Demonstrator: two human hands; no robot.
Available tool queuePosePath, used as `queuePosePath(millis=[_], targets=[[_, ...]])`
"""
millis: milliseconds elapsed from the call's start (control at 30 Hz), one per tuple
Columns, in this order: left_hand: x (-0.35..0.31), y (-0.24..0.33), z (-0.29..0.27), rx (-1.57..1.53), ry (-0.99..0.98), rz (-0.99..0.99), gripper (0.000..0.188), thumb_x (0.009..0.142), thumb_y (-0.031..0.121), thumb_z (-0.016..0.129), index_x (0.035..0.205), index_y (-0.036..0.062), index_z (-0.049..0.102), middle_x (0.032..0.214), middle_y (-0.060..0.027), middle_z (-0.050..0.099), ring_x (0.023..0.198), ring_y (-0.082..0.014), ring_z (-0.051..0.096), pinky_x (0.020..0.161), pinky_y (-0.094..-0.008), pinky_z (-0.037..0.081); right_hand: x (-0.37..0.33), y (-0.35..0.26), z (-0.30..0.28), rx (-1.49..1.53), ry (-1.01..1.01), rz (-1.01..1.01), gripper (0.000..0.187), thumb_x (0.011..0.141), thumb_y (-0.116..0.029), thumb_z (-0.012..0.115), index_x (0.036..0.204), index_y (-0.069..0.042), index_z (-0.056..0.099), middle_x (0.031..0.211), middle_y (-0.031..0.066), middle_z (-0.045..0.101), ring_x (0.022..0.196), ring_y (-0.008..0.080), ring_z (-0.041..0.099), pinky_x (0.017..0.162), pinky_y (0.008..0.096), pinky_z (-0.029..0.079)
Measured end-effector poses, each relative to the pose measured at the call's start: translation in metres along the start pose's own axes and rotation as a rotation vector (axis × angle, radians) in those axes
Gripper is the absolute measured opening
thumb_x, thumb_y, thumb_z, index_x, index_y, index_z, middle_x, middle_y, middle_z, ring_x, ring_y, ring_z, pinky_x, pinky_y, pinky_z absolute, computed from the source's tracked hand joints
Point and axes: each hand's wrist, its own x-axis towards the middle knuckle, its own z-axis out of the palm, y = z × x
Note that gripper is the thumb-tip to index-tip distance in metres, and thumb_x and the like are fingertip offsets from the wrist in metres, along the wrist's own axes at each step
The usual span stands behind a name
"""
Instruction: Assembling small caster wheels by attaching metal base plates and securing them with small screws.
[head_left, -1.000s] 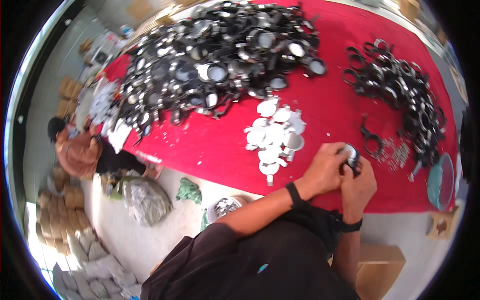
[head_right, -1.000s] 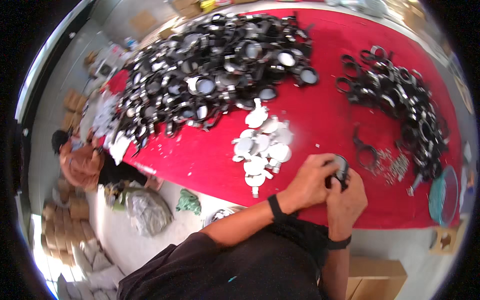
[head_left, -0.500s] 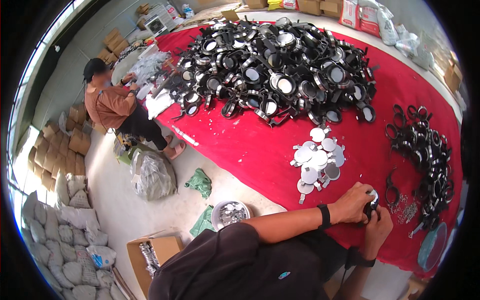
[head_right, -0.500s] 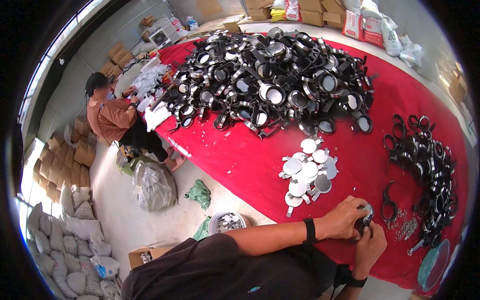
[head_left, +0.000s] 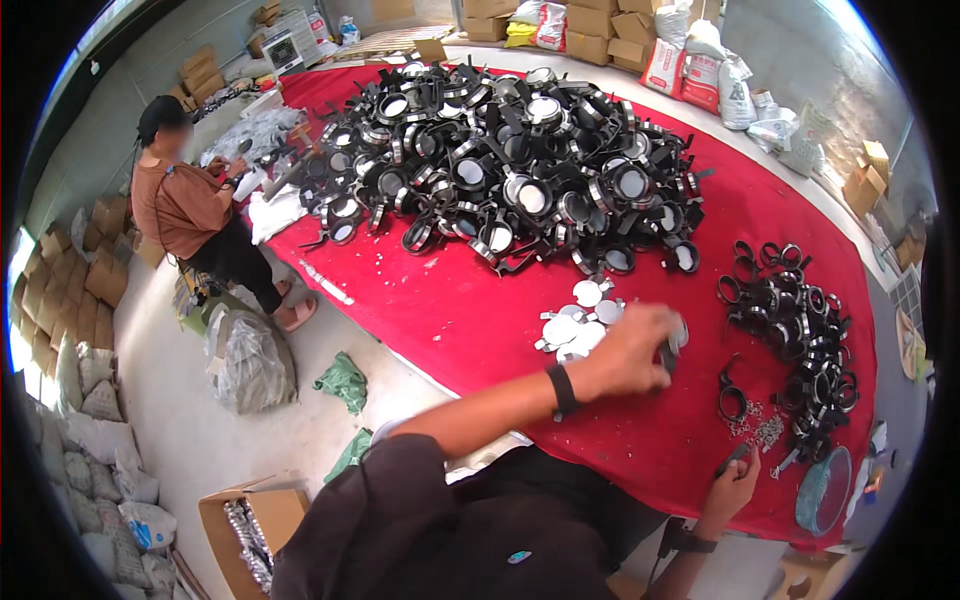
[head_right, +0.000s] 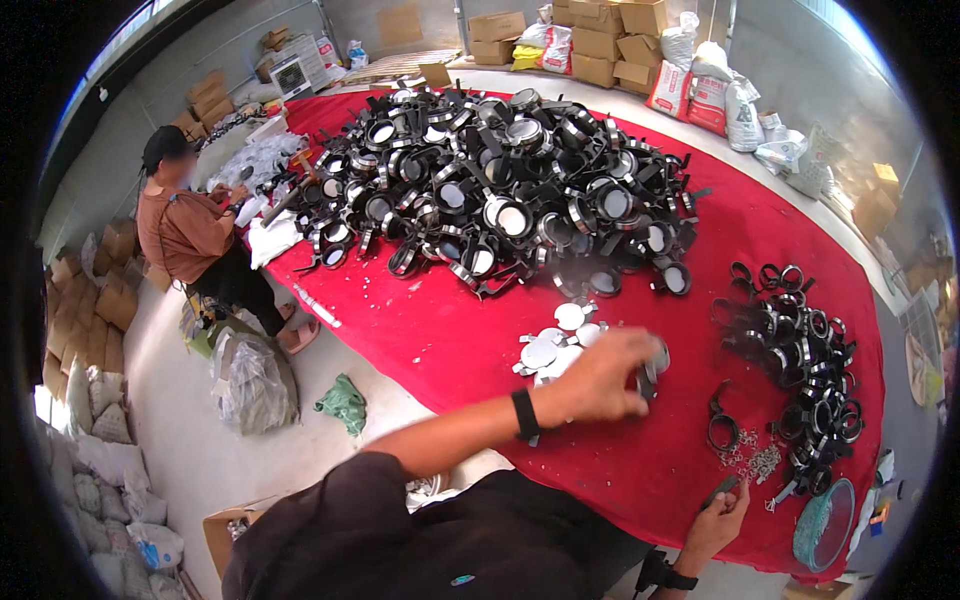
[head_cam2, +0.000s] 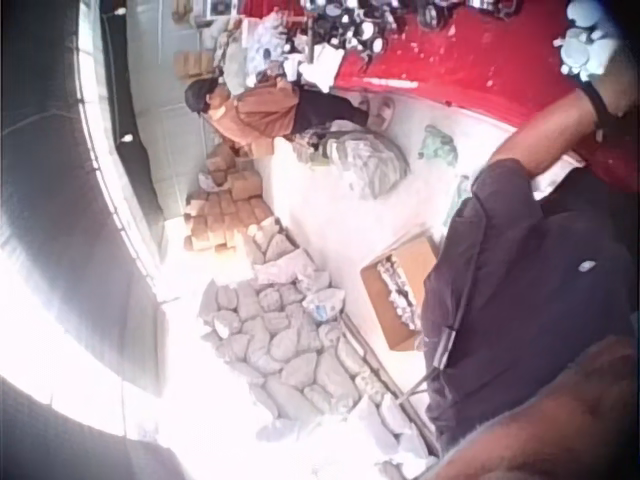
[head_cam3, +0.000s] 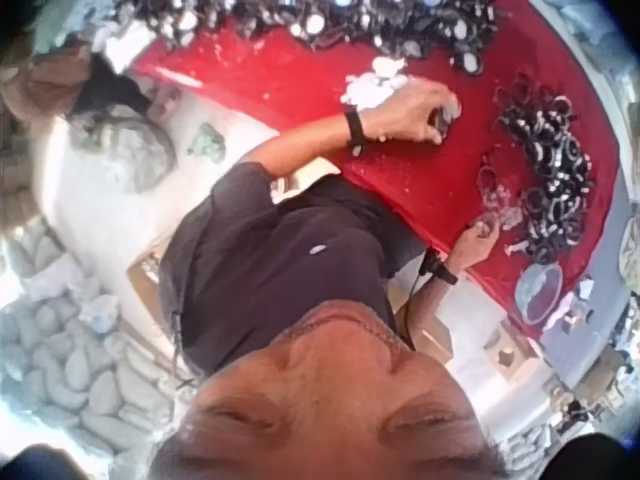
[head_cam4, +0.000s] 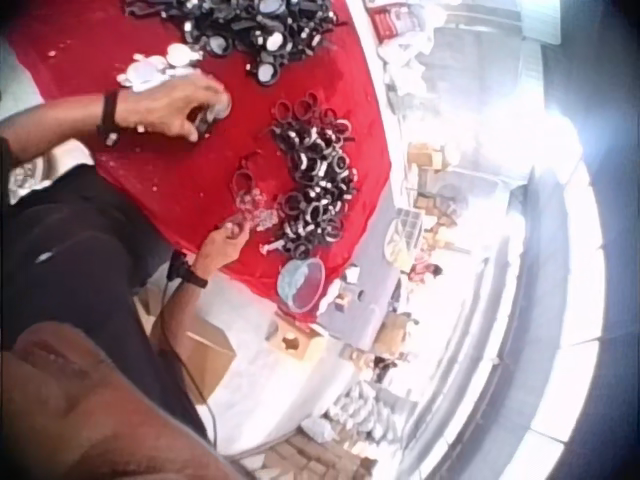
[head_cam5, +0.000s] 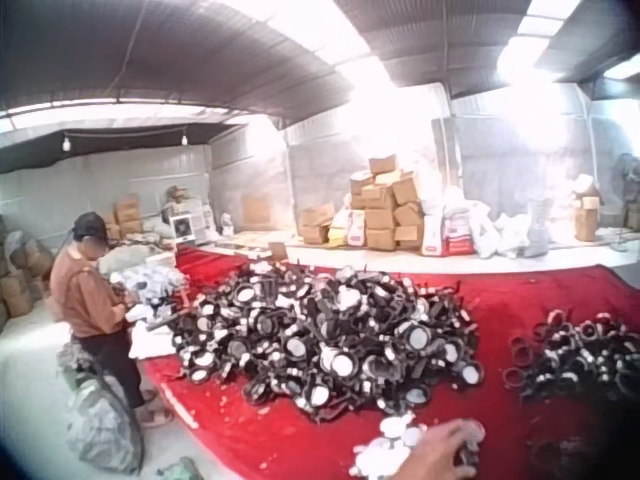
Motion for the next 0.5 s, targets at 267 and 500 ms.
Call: queuePosePath(millis=[267,500], targets=[[0.099,-0.096,-0.151,0.677,0.45,-0.116,0.09,0.091,0.039,0.086,0.162,-0.0005,0.048,0.164,-0.044,0.039,0.152,-0.0599,0.041,0.127,-0.057,0.038,-0.018,0.015,0.037,-0.16,0.221,-0.201,0.036,0.112,-0.005,0.057,0.144,0.007,0.066,0.139,0.0259,0.073,0.124,0.0405,0.072,0.109,0.046,0.055],[-0.051,-0.072,-0.124,0.48,0.418,-0.106,0.055,0.1,0.033,0.079,0.143,-0.0001,0.068,0.156,-0.0299,0.058,0.14,-0.0488,0.059,0.119,-0.0534,0.049,-0.016,0.023,0.039,-0.192,0.261,-0.198,0.036,0.114,-0.009,0.055,0.144,0.008,0.066,0.14,0.0274,0.072,0.127,0.0432,0.069,0.11,0.0473,0.054]])
